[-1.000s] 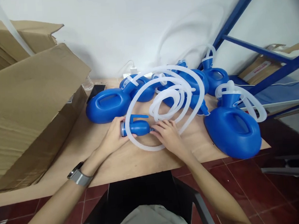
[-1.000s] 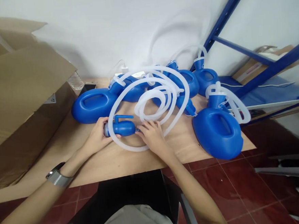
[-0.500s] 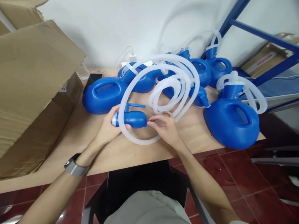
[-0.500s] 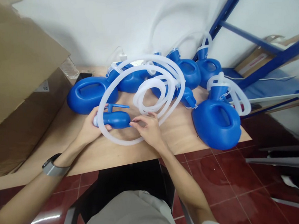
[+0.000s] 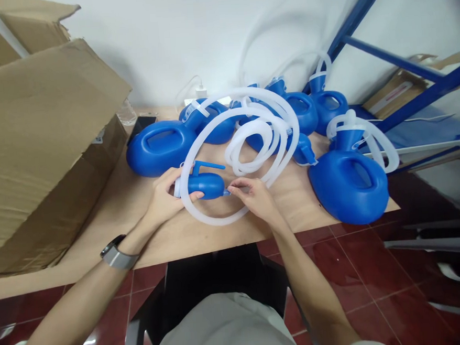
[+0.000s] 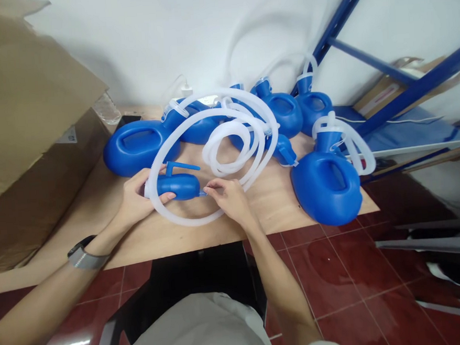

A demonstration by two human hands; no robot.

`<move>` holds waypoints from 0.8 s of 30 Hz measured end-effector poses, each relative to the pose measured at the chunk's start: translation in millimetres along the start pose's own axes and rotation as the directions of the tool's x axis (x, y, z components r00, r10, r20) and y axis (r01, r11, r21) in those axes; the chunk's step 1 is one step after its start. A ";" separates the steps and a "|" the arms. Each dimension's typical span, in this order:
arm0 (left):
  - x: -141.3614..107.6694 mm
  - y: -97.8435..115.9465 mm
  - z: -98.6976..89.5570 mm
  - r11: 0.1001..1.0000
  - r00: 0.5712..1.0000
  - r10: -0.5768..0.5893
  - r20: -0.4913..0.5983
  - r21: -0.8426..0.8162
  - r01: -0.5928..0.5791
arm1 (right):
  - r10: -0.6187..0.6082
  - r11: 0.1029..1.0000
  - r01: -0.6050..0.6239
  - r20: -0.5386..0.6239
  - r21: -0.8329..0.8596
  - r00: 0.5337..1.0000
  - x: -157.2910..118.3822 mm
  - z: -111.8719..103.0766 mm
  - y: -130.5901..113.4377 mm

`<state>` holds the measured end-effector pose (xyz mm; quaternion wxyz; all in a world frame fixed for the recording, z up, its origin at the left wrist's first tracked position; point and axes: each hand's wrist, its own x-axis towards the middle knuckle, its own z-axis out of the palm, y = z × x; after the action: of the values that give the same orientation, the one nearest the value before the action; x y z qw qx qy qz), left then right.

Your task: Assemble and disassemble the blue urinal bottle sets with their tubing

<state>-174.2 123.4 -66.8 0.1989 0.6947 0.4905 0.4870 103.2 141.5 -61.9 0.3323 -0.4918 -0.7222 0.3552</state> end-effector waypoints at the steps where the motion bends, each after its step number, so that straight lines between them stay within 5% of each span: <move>1: -0.2 -0.2 -0.2 1.000 1.000 0.011 -0.004 0.000 -0.011 | 0.005 1.000 -0.005 0.021 0.002 1.000 0.8 -1.6 -0.5; 19: 3.5 -0.6 -1.8 0.996 0.996 -0.086 0.032 -0.015 0.087 | -0.159 0.982 0.179 0.264 -0.053 0.951 15.0 -17.5 -0.4; 24: 4.1 2.5 1.5 0.973 0.975 -0.219 -0.045 -0.085 0.215 | -0.062 0.992 0.074 0.119 -0.099 0.991 12.4 -4.8 -1.9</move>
<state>-171.5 126.2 -63.6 0.2653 0.6151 0.5489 0.5000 102.6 153.6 -56.1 0.2760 -0.4621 -0.7738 0.3339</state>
